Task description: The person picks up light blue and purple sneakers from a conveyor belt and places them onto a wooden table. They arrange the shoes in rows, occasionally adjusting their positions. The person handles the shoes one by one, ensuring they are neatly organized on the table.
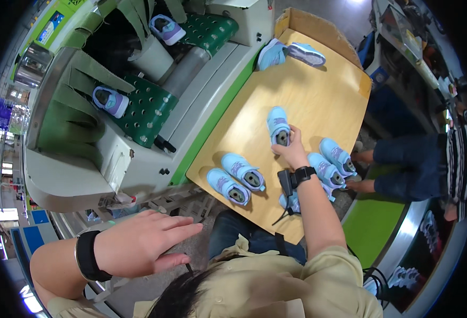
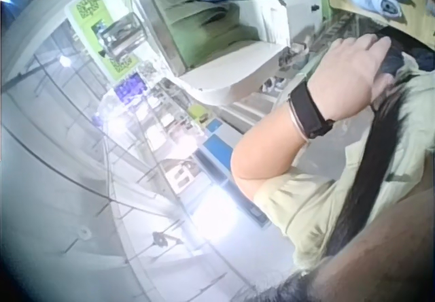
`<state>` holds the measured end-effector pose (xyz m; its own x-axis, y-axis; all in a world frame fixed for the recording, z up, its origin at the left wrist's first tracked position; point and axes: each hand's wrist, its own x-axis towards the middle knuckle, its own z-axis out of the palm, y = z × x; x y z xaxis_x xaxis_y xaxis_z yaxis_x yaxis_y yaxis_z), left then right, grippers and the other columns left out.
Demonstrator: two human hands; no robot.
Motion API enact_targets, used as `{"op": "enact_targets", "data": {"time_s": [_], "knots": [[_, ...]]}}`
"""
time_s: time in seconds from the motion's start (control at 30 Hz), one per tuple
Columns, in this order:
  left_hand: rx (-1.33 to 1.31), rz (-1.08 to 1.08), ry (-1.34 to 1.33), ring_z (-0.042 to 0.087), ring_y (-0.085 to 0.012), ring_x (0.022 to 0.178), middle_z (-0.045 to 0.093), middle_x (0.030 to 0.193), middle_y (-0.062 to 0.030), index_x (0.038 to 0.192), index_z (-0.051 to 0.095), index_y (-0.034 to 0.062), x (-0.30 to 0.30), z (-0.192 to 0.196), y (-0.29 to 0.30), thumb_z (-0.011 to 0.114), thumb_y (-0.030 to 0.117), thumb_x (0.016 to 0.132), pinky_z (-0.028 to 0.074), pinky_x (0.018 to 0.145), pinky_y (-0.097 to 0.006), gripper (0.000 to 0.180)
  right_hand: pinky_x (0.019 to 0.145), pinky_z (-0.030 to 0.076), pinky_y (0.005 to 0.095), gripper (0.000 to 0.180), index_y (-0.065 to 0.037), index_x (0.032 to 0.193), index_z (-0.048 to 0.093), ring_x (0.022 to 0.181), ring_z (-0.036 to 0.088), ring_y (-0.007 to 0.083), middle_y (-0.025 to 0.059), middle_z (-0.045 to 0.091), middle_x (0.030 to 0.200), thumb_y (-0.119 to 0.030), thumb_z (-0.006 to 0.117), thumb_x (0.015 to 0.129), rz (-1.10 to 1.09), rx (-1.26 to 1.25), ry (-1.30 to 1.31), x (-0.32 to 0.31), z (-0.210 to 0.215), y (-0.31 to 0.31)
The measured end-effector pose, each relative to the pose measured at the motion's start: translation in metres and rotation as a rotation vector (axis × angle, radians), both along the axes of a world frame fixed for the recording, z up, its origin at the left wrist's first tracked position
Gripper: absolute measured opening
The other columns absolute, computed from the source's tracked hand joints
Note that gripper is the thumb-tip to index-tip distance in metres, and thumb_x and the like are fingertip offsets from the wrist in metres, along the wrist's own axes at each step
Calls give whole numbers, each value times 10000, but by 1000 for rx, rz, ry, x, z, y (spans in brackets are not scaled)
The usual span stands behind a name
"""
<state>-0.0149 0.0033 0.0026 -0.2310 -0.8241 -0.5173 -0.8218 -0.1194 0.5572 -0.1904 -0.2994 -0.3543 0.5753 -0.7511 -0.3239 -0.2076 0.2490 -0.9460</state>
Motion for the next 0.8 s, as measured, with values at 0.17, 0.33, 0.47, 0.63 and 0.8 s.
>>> {"op": "enact_targets", "data": {"time_s": [0.17, 0.33, 0.47, 0.63, 0.8], "knots": [[21, 4, -6, 628, -400, 1095, 596, 1363, -213, 1437, 496, 26, 1, -2, 2, 643, 353, 987, 491, 977, -459, 576, 1042, 481, 358, 598, 38, 1350, 540, 1223, 587, 239, 141, 629, 1281, -141, 823, 854, 687, 114, 43, 7, 23, -27], [52, -12, 11, 637, -399, 1076, 604, 1346, -209, 1420, 505, 15, 1, -6, 1, 625, 366, 997, 507, 949, -461, 563, 1076, 461, 411, 524, -53, 1363, 576, 1294, 574, 336, 163, 605, 1391, -224, 741, 896, 387, -569, 374, 93, 57, -108], [15, -7, 48, 643, -393, 1079, 598, 1361, -208, 1433, 494, 10, 3, -11, 2, 590, 382, 1017, 508, 949, -456, 566, 1082, 432, 482, 453, -116, 1375, 579, 1388, 477, 368, 105, 483, 1543, -123, 599, 923, 289, -1362, 711, 155, 41, -148], [35, 50, 114, 633, -373, 1123, 581, 1387, -203, 1445, 485, 9, 4, -4, 0, 562, 385, 1034, 496, 965, -449, 562, 1043, 426, 486, 358, -150, 1256, 654, 1326, 508, 323, 74, 528, 1465, -127, 536, 918, 490, -1796, 730, 193, 14, -184], [213, 160, 171, 630, -268, 1223, 629, 1364, -204, 1451, 510, 0, 5, 26, -17, 655, 154, 976, 460, 1034, -361, 520, 1177, 358, 505, 229, -155, 1084, 703, 1343, 479, 284, 62, 572, 1346, -149, 572, 896, 578, -1994, 726, 197, 25, -187]]}}
